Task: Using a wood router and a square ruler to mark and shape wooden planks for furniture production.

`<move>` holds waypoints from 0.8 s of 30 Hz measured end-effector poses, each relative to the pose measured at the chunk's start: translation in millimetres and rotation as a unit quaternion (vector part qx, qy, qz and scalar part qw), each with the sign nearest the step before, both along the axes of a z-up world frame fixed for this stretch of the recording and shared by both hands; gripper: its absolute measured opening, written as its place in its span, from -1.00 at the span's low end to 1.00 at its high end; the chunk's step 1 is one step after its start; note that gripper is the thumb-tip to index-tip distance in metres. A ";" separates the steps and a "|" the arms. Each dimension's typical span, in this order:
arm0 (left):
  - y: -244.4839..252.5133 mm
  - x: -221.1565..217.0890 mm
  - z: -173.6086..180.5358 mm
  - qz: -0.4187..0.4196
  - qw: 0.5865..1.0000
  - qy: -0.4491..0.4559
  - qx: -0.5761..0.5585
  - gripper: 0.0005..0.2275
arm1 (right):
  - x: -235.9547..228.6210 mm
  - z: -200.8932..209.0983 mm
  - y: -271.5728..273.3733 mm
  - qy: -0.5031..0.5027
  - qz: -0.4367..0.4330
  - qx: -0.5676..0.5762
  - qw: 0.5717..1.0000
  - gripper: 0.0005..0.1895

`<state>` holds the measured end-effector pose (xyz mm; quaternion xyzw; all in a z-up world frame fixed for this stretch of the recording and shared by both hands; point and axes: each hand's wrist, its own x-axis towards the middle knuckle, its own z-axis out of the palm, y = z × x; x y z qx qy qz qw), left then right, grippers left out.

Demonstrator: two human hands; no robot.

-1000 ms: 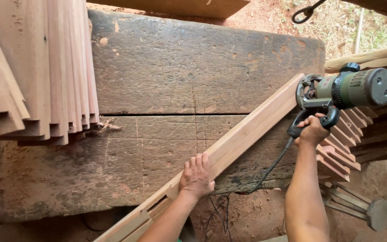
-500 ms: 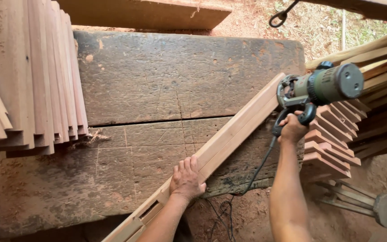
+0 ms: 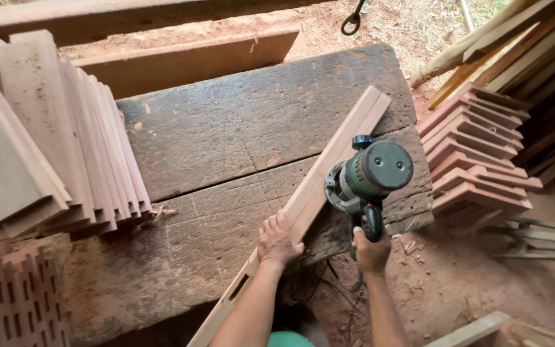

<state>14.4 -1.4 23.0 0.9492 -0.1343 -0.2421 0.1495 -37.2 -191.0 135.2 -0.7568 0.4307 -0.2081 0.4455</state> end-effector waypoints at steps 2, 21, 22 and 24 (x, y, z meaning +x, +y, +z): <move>3.2 -8.7 9.3 -0.002 1.000 0.016 0.002 0.03 | -32.2 10.8 -7.1 0.052 -0.019 0.018 0.998 -0.80; 124.6 -64.8 118.4 0.013 0.991 0.021 -0.133 0.13 | -80.6 60.9 -66.7 0.100 0.102 0.135 0.980 -0.79; 147.3 -87.1 121.8 0.019 0.994 0.017 -0.107 0.13 | -79.4 67.4 -65.6 0.106 0.107 0.140 0.979 -0.77; 188.4 -146.9 80.2 -0.005 0.997 -0.048 -0.063 0.16 | -73.4 83.7 -67.4 0.145 0.115 0.184 0.965 -0.79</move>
